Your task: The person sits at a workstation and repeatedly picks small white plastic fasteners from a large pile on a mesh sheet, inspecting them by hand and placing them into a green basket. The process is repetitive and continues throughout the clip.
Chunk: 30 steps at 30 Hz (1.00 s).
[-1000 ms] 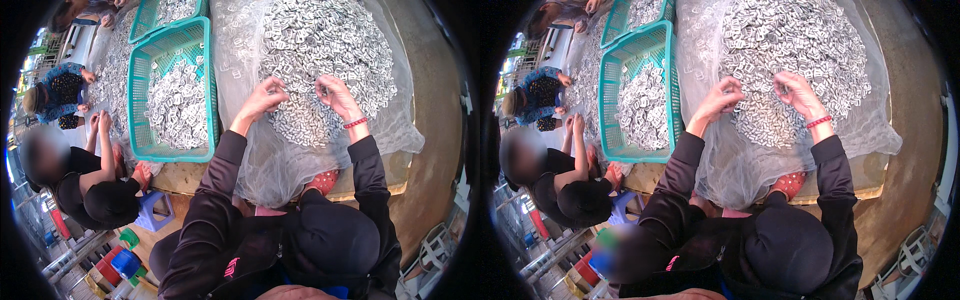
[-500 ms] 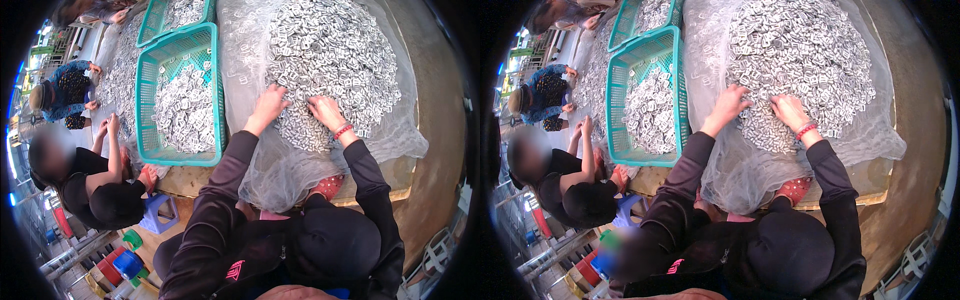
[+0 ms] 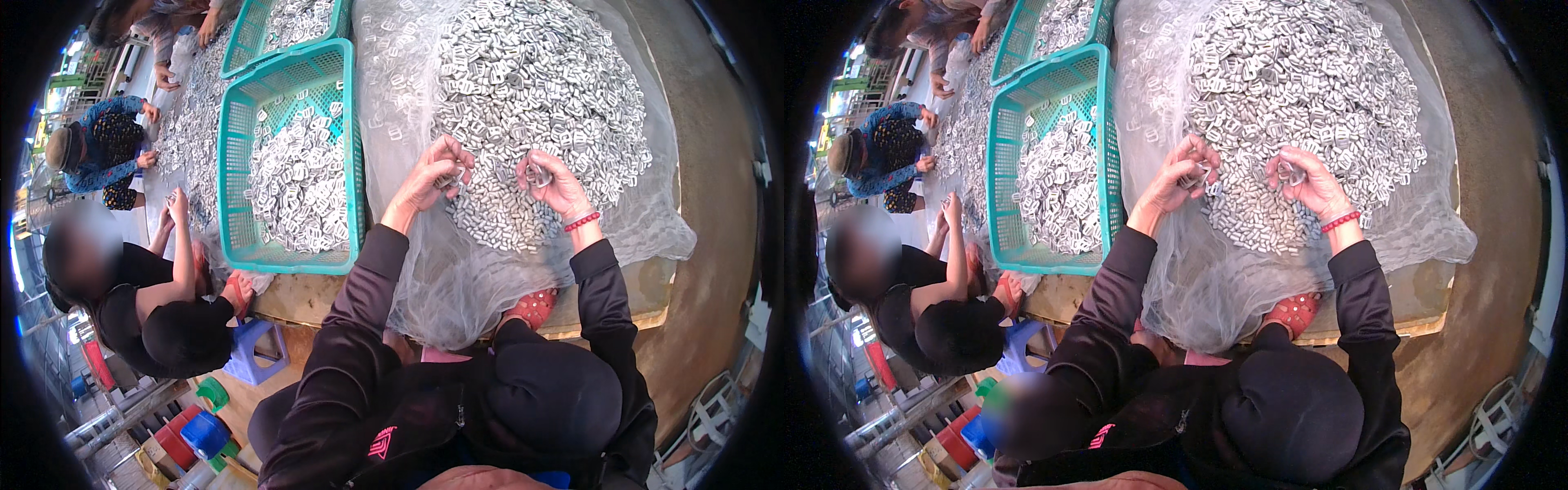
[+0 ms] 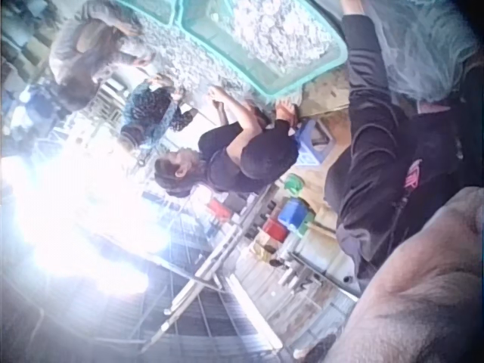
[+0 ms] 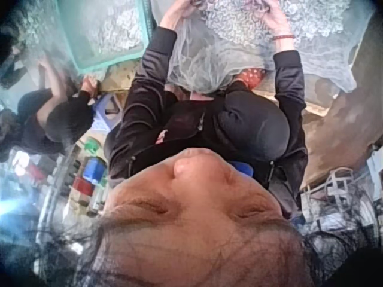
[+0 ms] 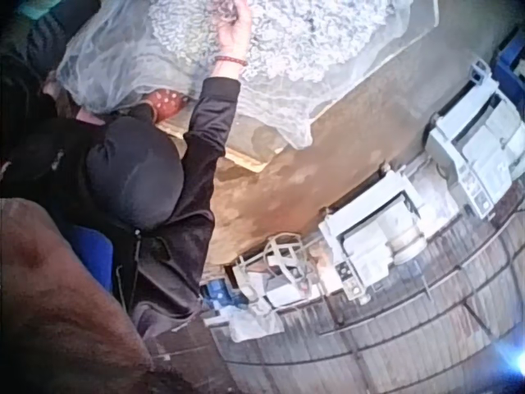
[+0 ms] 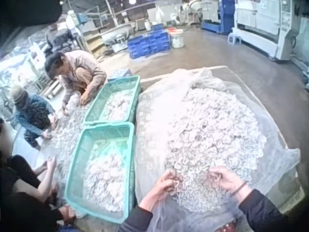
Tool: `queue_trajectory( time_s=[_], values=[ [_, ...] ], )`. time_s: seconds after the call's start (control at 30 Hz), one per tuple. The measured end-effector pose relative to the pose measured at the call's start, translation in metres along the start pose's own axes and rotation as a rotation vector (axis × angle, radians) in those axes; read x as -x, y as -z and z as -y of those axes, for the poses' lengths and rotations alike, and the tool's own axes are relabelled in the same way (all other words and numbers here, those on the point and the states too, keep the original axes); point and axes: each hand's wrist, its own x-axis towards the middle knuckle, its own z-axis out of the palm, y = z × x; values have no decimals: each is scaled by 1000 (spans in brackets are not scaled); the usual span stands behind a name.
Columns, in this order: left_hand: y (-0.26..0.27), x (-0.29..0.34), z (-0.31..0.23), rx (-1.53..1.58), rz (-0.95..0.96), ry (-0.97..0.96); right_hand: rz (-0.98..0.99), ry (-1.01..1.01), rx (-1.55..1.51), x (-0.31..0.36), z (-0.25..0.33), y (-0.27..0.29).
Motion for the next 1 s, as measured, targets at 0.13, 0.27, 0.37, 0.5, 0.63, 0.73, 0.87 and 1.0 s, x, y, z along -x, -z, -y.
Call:
queue_trajectory(
  time_s=[0.13,0.27,0.37,0.5,0.63,0.73,0.87,1.0],
  values=[
    [11,-4,23,-1081,-113,-52,111,-40,46,4,12,2],
    [15,-4,40,-1516,-122,-156,-4,-149,414,-5,7,5],
    [12,-4,27,-1250,-78,-167,-27,196,1202,-24,-18,8],
    [2,7,-2,-276,-101,61,-110,191,1644,-40,-42,17],
    [-6,16,-21,268,107,-127,-76,327,1284,-38,-35,20],
    [-3,17,-26,238,109,-76,-106,-8,487,-22,-16,18],
    [8,10,-12,-272,23,136,-62,-24,236,-14,-2,14],
    [18,3,24,-1719,69,-161,-32,400,1212,-45,-25,5]
  ],
)
